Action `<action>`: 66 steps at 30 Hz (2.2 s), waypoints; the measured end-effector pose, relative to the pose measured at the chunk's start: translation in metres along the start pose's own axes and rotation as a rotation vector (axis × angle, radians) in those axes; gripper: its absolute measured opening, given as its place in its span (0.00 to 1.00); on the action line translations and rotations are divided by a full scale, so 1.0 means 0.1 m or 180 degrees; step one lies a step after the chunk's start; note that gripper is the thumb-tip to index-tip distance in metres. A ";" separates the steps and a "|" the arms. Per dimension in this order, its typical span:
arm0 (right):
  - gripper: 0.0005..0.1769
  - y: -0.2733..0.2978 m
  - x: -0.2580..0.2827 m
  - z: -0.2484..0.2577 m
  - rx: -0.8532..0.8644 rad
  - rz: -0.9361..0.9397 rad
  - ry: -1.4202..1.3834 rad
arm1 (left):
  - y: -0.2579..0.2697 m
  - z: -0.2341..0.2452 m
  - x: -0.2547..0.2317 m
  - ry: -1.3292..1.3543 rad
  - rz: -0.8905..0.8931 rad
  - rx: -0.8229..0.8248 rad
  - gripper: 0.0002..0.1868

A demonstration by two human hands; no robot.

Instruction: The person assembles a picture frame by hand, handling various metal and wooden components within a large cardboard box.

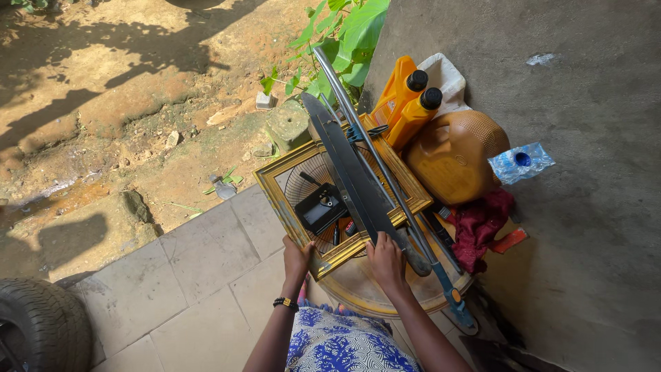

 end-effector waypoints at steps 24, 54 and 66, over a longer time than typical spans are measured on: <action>0.25 -0.32 -0.28 0.05 0.0039 0.0025 -0.0046 | 0.53 -0.47 0.12 -0.0241 0.0384 0.0808 0.40; 0.22 0.60 -0.03 0.88 -0.0826 0.0900 -0.1564 | 1.14 -0.50 -1.81 0.1932 -0.0890 0.1343 0.23; 0.19 0.63 -0.37 0.73 0.0090 0.0620 -0.3744 | 1.59 -0.55 -1.77 0.2886 -0.0361 0.1134 0.25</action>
Point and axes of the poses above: each hand's wrist, its own y-axis away from the middle knuckle, its own z-axis out of the back of the hand, x = y × z, the point moved 4 cm from there along -y, towards the middle knuckle, and after that the axes turned 8 degrees about x, right-handed, at the moved point
